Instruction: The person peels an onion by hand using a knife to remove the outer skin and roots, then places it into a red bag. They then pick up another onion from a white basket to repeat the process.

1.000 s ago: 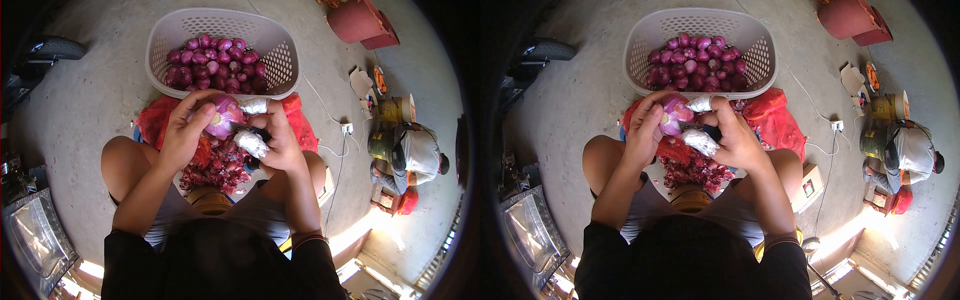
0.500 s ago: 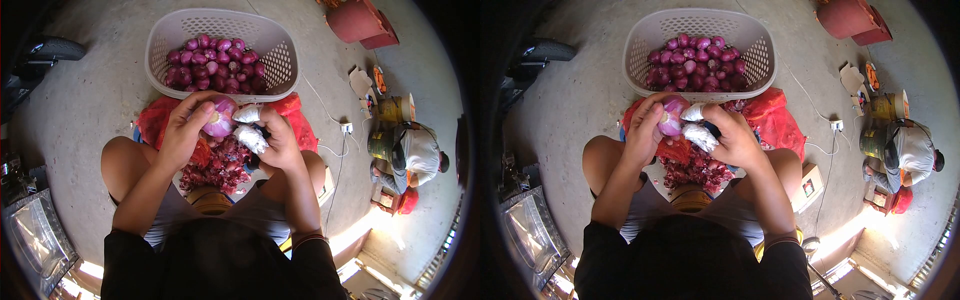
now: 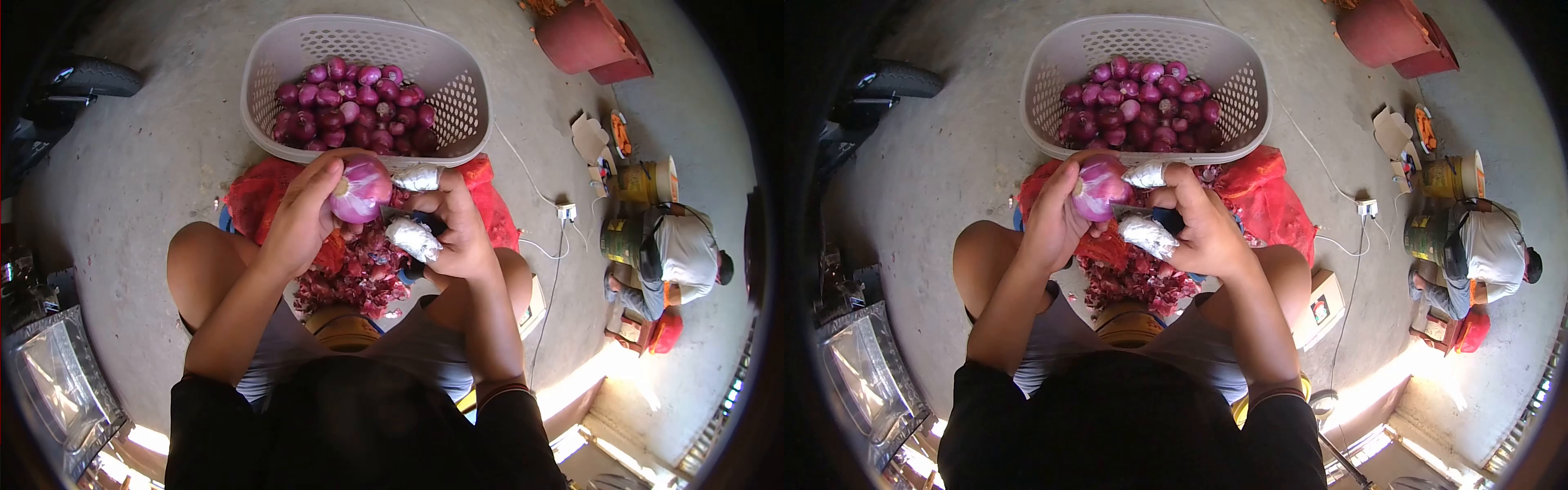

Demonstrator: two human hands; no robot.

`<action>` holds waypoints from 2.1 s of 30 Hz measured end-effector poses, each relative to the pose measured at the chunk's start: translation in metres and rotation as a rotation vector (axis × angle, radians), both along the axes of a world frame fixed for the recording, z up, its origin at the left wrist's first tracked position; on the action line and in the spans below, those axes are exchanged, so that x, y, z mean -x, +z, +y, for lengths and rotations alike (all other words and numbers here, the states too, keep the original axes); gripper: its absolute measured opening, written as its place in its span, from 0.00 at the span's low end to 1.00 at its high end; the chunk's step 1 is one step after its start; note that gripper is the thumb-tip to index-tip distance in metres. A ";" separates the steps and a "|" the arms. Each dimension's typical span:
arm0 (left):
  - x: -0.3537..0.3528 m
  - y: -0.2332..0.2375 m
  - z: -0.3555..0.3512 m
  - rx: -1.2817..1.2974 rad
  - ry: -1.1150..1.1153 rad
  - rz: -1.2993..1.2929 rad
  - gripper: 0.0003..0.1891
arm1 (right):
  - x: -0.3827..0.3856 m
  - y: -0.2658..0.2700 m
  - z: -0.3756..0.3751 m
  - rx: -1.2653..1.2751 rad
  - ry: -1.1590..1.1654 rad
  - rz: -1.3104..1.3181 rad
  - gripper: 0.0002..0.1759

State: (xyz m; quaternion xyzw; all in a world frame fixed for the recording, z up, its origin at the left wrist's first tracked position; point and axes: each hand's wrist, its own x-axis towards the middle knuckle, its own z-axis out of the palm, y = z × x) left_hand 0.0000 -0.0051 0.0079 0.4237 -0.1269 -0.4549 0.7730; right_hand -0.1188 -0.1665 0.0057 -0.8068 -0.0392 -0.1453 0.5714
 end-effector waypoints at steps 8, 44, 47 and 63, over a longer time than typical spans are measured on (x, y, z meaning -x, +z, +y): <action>0.000 -0.006 0.004 0.124 -0.070 0.113 0.19 | 0.002 0.003 -0.001 0.150 -0.034 0.028 0.31; 0.002 -0.007 0.002 0.065 -0.038 -0.228 0.31 | -0.007 0.009 0.016 -0.045 -0.083 0.301 0.17; 0.003 -0.007 0.001 0.073 -0.035 -0.239 0.31 | -0.008 0.013 0.016 -0.121 -0.072 0.357 0.17; 0.004 -0.004 0.003 0.048 -0.045 -0.298 0.30 | -0.007 0.006 0.014 0.048 -0.046 0.284 0.19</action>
